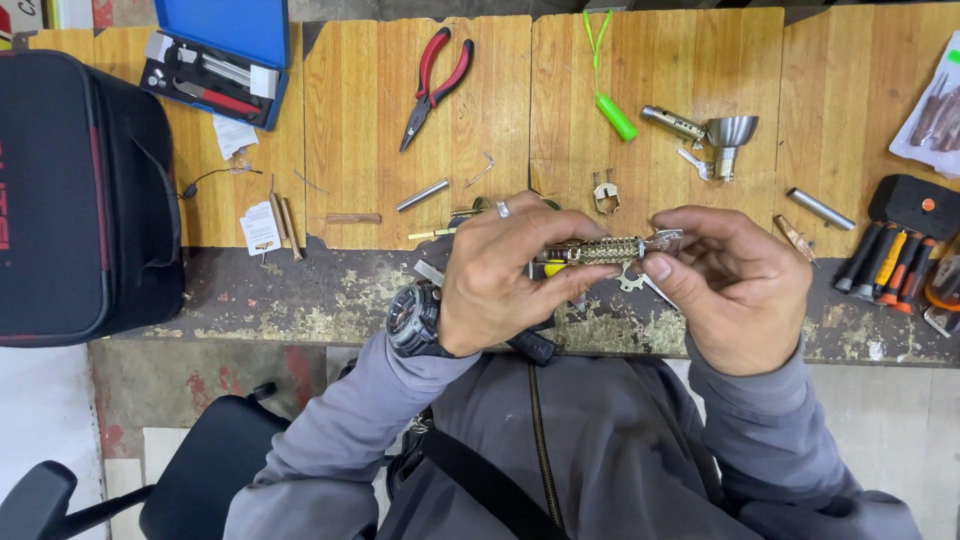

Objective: The person is repairing a lock by assembling internal components like pins and springs into a cylinder and filing a metal component to fit.

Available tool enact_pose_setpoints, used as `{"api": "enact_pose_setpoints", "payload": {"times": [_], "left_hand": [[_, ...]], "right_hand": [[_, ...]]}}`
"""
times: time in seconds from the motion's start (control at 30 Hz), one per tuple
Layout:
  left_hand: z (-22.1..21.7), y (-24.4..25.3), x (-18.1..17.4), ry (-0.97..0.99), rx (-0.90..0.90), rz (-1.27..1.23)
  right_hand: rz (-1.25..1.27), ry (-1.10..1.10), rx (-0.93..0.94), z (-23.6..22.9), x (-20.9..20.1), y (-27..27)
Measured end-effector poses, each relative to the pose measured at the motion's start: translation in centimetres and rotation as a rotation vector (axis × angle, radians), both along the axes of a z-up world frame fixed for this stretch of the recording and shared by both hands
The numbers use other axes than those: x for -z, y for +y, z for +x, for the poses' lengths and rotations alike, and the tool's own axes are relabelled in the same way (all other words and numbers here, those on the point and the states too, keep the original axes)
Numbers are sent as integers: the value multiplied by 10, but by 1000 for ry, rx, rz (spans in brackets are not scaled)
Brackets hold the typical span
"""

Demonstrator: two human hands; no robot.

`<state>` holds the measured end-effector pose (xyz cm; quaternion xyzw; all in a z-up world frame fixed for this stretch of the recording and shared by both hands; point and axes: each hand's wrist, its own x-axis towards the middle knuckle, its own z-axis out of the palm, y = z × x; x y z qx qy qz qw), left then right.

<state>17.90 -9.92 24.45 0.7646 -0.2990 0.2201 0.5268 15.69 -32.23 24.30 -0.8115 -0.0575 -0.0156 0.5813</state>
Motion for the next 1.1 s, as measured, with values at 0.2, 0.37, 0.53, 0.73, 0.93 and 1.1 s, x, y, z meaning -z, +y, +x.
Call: {"api": "enact_pose_setpoints", "payload": {"times": [0.2,0.37,0.53,0.73,0.93,1.1], "left_hand": [[0,0,-1,17,6,-7],[-1,0,-2,23,11,-18],[2,1,6,-6,99,40],[30,8,47,-57,-105,140],[138,33,202,346,-266,779],[150,22,261,541,-340,951]], "right_hand": [[-10,12,7,-1,0,0],[-21,13,1,0,-1,0],[79,-10,-62,1,5,0],[118,114,224,40,58,-70],[608,258,216,16,105,-85],[836,267,195,3,125,-70]]}}
